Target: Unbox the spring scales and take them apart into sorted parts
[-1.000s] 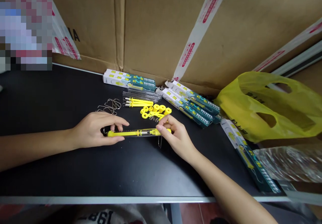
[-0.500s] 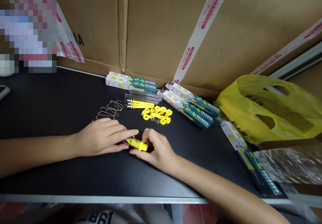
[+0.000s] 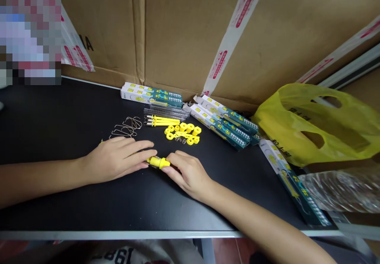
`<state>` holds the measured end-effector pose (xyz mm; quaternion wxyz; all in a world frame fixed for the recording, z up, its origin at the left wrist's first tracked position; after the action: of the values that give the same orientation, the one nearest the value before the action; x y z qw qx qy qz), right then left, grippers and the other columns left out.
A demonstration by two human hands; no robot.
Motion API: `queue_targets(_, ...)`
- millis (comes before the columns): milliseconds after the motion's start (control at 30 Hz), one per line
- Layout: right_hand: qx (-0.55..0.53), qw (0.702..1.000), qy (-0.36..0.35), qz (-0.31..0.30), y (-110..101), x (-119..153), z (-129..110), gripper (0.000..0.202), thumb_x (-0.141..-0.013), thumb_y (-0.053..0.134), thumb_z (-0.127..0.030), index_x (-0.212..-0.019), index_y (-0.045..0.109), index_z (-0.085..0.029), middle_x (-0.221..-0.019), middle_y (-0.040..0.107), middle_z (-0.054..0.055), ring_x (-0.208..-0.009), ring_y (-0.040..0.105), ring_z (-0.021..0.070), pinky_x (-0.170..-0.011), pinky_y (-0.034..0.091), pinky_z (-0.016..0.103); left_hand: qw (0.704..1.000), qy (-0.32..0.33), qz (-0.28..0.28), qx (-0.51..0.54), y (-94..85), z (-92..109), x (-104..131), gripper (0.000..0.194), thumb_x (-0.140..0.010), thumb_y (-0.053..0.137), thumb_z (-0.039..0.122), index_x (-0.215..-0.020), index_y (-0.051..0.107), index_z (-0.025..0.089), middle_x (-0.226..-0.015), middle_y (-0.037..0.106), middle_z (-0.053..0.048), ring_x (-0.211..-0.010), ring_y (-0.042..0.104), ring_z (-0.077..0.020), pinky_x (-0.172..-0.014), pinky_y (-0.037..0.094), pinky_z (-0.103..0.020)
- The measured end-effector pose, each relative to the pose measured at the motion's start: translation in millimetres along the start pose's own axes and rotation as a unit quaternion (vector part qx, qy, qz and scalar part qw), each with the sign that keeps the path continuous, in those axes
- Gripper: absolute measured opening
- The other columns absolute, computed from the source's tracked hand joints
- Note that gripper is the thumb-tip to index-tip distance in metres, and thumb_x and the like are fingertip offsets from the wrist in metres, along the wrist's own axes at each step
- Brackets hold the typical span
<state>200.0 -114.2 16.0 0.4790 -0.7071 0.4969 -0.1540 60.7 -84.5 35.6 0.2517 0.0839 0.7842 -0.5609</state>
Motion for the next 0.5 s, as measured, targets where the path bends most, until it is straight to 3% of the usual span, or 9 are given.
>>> queue_targets(133,-0.006,1.000,-0.007,-0.001,0.9,-1.1,-0.5,0.028,-0.097,0.036,-0.034,-0.075,0.044,-0.019,-0.069,0.045,0.001,-0.064,0.042,0.0139,-0.059,0.034,0.027,0.999,0.005,-0.030,-0.012,5.9,1.4,0.0,0.029,-0.096,0.042,0.035,-0.119,0.052,0.019,-0.084,0.062,0.000,-0.071,0.055,-0.0147,-0.064,0.035,-0.029)
queue_targets(500,0.005,0.998,-0.062,0.017,-1.2,-2.7,-5.7,0.029,-0.098,0.035,-0.035,-0.074,0.043,-0.020,-0.067,0.047,0.001,-0.062,0.041,0.0149,-0.057,0.033,0.027,0.996,0.000,-0.087,0.002,11.2,2.5,0.7,0.029,-0.097,0.039,0.031,-0.122,0.047,0.018,-0.084,0.056,-0.002,-0.071,0.054,-0.0156,-0.064,0.038,-0.028)
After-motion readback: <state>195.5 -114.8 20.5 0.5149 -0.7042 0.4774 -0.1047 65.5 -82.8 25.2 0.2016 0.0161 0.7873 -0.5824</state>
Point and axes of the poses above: each hand's wrist, its own x-axis away from the middle knuckle, its own y-axis out of the palm, z = x × y, the point moved 7 cm from there along -x, towards the middle knuckle
